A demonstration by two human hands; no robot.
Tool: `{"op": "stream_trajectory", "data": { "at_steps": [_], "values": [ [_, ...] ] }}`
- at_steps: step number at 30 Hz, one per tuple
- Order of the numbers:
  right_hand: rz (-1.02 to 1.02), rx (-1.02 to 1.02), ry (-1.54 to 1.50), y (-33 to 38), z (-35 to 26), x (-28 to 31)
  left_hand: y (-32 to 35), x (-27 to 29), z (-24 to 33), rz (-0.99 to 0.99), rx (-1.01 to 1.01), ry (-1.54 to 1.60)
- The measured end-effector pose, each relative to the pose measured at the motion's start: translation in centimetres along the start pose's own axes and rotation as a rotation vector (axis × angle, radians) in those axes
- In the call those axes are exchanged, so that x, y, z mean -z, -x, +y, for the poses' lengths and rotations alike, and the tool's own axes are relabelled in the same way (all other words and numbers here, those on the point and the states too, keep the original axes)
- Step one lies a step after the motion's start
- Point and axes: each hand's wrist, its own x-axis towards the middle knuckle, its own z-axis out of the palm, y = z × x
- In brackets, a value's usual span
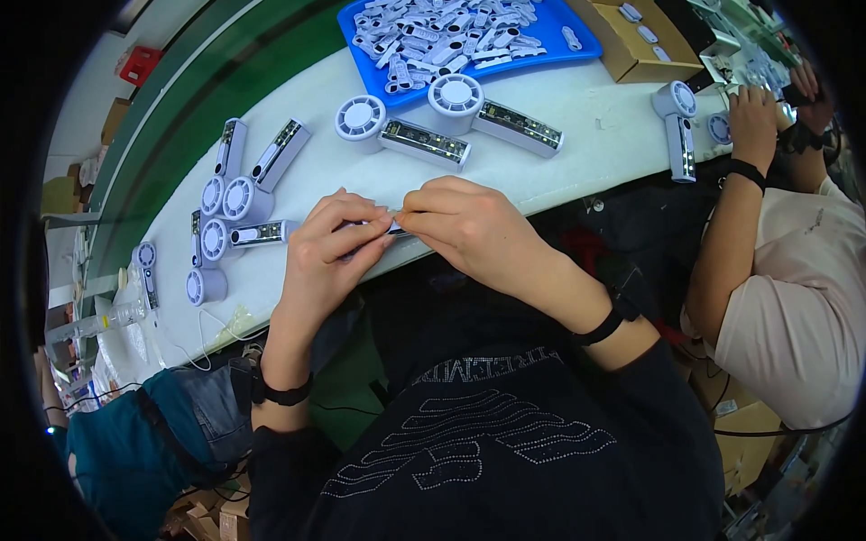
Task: The person picks up a fan handle and a small plastic cover, fits the cover onto the handle by hand, and presses it into place. They repeat this process with several more fan handles and covers, placing each assembled unit onto the work surface.
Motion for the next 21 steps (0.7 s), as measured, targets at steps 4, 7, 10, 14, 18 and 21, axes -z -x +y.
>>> {"op": "stream_trajectory", "data": {
  "at_steps": [4, 7, 10, 14, 18, 21],
  "values": [
    [0.062, 0.044, 0.017, 0.4, 0.9, -0.8, 0.3, -0.2, -0.7, 0.000, -0.104, -0.058],
    [0.104, -0.009, 0.009, 0.3, 0.4, -1.7, 0.1, -0.3, -1.1, 0.027, -0.099, -0.019],
    [0.098, -0.046, -0.031, 0.4, 0.1, -1.6, 0.1, -0.4, -1.2, 0.086, -0.051, 0.048],
    [0.065, -0.036, -0.068, 0.2, 0.6, -1.5, 0.7, -1.3, -1.6, 0.166, -0.169, -0.064],
    [0.080, 0.049, 0.003, 0.1, 0.3, -1.6, 1.5, -2.0, -1.6, 0.210, -0.165, -0.160],
    [0.073, 0.097, 0.064, 0.1, 0.0, -1.7, 1.7, -2.2, -1.3, 0.228, -0.189, -0.239]
  ]
}}
